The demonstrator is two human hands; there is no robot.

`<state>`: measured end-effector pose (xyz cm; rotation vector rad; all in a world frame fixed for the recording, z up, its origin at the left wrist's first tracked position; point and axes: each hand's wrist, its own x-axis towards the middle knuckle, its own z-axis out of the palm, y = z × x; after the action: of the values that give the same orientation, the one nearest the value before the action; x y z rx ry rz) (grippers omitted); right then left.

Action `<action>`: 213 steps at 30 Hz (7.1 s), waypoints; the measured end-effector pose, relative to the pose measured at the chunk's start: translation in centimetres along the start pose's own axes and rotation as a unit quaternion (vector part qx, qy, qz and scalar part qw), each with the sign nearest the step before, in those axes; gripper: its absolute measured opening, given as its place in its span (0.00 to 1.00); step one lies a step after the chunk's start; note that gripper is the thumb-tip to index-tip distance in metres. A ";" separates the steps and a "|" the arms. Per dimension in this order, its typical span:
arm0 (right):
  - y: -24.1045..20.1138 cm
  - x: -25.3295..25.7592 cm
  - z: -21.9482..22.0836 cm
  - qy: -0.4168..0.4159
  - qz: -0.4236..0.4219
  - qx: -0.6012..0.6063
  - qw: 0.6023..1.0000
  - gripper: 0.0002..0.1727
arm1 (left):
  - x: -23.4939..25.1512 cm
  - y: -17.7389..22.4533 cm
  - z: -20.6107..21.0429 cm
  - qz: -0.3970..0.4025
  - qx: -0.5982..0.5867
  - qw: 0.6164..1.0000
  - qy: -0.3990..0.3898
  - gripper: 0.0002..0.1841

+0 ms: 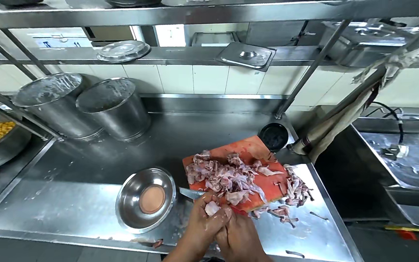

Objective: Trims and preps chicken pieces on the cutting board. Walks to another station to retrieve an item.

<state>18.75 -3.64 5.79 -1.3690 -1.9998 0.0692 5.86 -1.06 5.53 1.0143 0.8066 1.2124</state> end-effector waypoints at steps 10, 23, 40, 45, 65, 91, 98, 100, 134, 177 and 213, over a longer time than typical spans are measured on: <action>1.8 -0.1 0.0 -0.147 0.092 0.137 0.975 0.20 | 0.6 -0.3 -3.2 -0.136 0.099 0.976 -0.135 0.24; 0.1 -0.9 0.8 -0.046 0.073 0.084 0.993 0.24 | -0.7 -0.2 0.2 -0.067 -0.044 0.996 0.036 0.10; 0.1 -1.1 0.8 -0.057 0.090 0.128 0.986 0.22 | -1.6 0.2 1.4 -0.124 -0.064 0.984 0.113 0.10; -0.2 -1.5 0.8 -0.057 0.090 0.133 0.985 0.23 | -1.9 -0.3 1.7 -0.055 -0.032 0.988 0.140 0.08; -0.2 -3.6 2.2 -0.192 0.103 0.116 0.969 0.26 | 1.1 -3.0 -3.3 -0.211 0.015 0.963 0.168 0.32; 7.1 -8.3 2.7 -0.363 0.193 0.169 0.896 0.24 | -0.6 -7.1 -8.1 -0.253 0.099 0.943 0.191 0.20; 10.3 -6.0 3.0 -0.380 0.227 0.064 0.894 0.28 | 0.2 -6.7 -7.4 -0.216 0.238 0.944 0.077 0.23; 9.9 -5.4 2.9 -0.353 0.222 0.061 0.907 0.31 | 0.4 -6.0 -7.0 -0.187 0.300 0.933 0.061 0.23; 5.8 -7.1 1.1 -0.246 0.338 -0.073 0.905 0.24 | 2.6 -2.4 -10.1 -0.204 0.191 0.960 0.020 0.16; 6.3 -16.7 6.1 -0.164 0.285 -0.035 0.944 0.23 | 0.5 -0.1 -12.4 -0.141 0.210 0.966 0.056 0.16; -1.5 -9.3 0.3 -0.250 0.490 -0.037 0.834 0.23 | 3.6 -7.9 -8.2 -0.184 0.235 0.949 -0.106 0.03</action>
<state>19.21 -12.00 1.40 -2.4901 -1.4274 0.8986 1.87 3.64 -4.66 1.2829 1.0846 0.5877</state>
